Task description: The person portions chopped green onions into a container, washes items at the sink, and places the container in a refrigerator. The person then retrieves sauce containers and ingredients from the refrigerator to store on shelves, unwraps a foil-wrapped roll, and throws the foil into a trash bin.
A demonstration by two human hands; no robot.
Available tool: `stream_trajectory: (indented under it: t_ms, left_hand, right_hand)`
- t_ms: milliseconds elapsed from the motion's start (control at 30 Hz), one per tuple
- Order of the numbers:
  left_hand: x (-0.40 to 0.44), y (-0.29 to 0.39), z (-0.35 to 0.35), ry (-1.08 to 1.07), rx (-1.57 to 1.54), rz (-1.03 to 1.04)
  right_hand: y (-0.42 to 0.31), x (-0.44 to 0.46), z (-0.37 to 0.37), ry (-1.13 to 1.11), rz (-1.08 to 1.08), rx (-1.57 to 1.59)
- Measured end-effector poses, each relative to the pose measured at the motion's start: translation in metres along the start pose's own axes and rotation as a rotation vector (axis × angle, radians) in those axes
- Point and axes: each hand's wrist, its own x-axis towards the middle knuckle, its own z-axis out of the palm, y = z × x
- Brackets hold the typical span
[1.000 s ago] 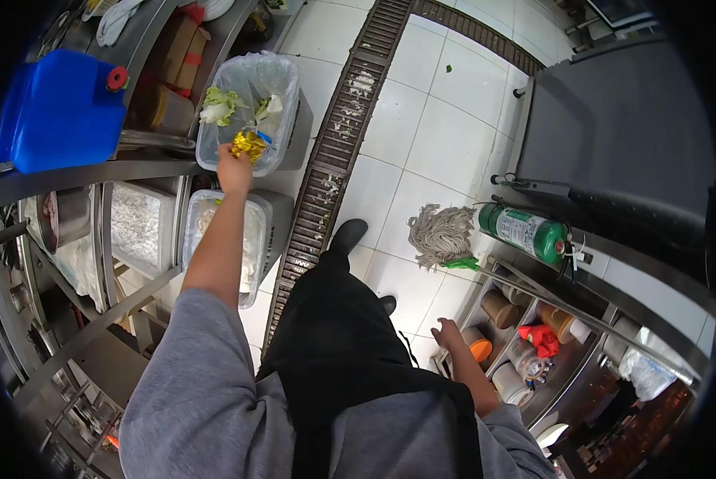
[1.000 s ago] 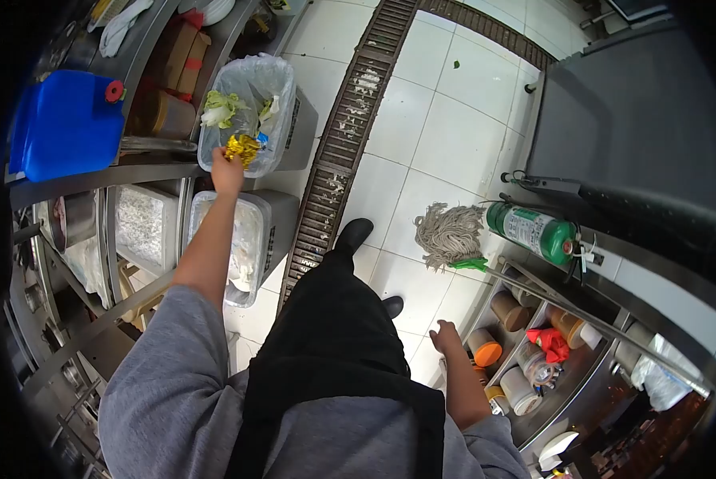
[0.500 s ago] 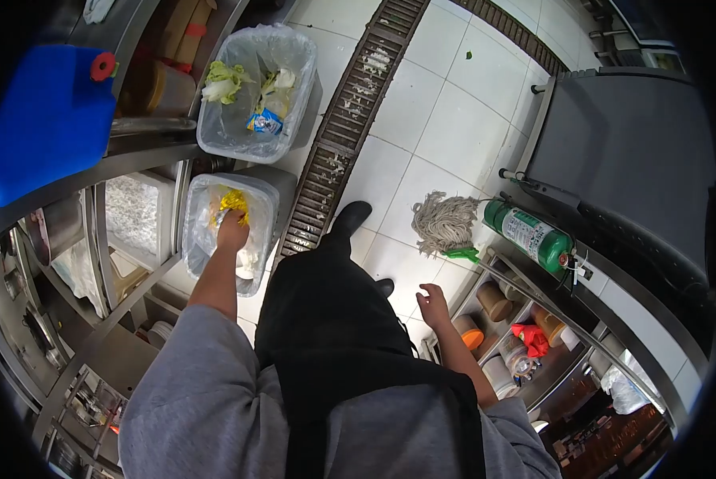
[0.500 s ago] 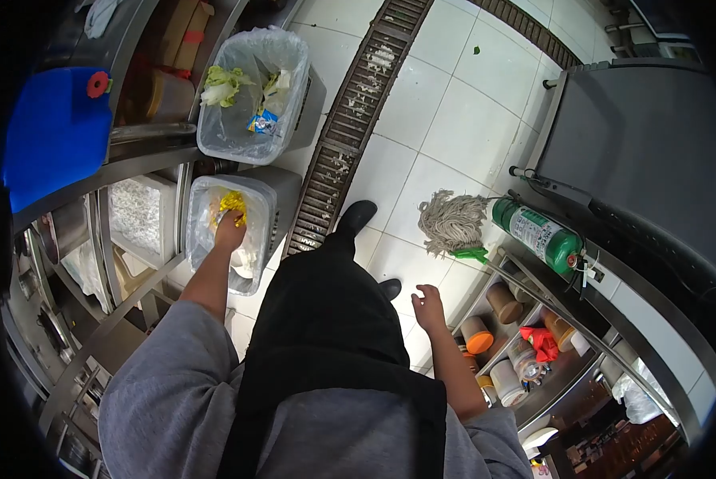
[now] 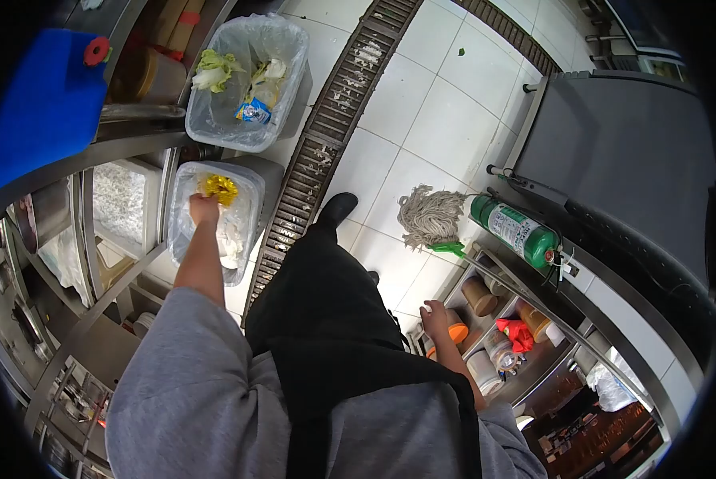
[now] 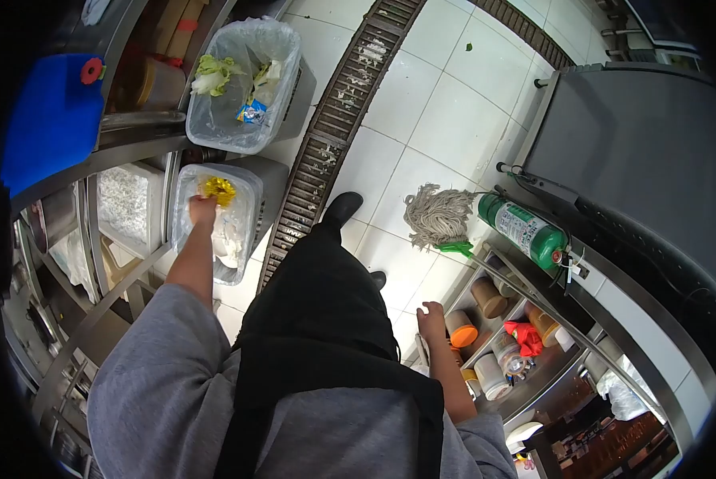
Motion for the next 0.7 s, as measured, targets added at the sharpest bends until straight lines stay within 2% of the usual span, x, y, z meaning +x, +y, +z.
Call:
stream_trajectory:
  t_ms: [33,100,133,200,267,333,367,400,433,467,500,533,567,600,633,667,700]
  left_hand:
    - [-0.001,-0.002,0.011,-0.197,0.087,0.058]
    - [0.01,-0.019,0.049,-0.411,0.05,0.168]
    - [0.008,-0.011,0.047,-0.416,0.048,0.184]
    - [-0.002,0.007,0.037,-0.347,0.449,0.416]
    - [-0.02,0.047,-0.003,-0.351,0.673,0.229]
    - [-0.052,0.083,-0.041,-0.06,0.572,0.281]
    - [-0.045,0.087,-0.046,0.028,0.533,0.314]
    - [-0.06,0.103,-0.061,0.125,0.485,0.459]
    - [-0.068,0.115,-0.066,0.139,0.41,0.504]
    - [-0.075,0.127,-0.068,0.132,0.374,0.594]
    - [-0.082,0.138,-0.067,0.122,0.337,0.689]
    - [-0.088,0.15,-0.063,0.1,0.313,0.782]
    - [-0.094,0.166,-0.058,0.079,0.291,0.876]
    - [-0.104,0.181,-0.053,0.03,0.243,0.978]
    - [-0.118,0.198,-0.048,-0.016,0.197,1.07]
    - [-0.138,0.216,-0.047,-0.029,0.178,1.14]
    - [-0.165,0.234,-0.053,-0.134,0.182,1.178]
  right_hand:
    - [0.001,-0.002,0.003,0.006,0.001,0.002]
    - [-0.003,-0.005,0.007,-0.017,0.027,0.019]
    - [-0.009,-0.005,0.003,-0.055,0.032,0.034]
    - [-0.021,-0.005,-0.004,-0.033,-0.017,0.082]
    - [-0.05,-0.006,-0.023,0.038,-0.123,0.179]
    - [-0.109,-0.01,-0.059,0.073,-0.14,0.501]
    - [-0.166,-0.027,-0.106,0.006,-0.13,0.663]
    - [-0.197,-0.04,-0.136,-0.073,-0.133,0.816]
    - [-0.229,-0.059,-0.172,-0.072,-0.393,0.868]
    - [-0.26,-0.09,-0.214,-0.168,-0.561,0.982]
    - [-0.28,-0.115,-0.243,-0.157,-0.893,1.033]
    - [-0.294,-0.144,-0.272,-0.336,-1.165,1.169]
    - [-0.3,-0.172,-0.3,-0.518,-1.362,1.11]
    - [-0.306,-0.208,-0.311,-0.52,-1.489,1.164]
    - [-0.309,-0.247,-0.317,-0.401,-1.53,1.297]
    - [-0.309,-0.264,-0.314,-0.27,-1.655,1.264]
    - [-0.31,-0.282,-0.311,-0.126,-1.771,1.233]
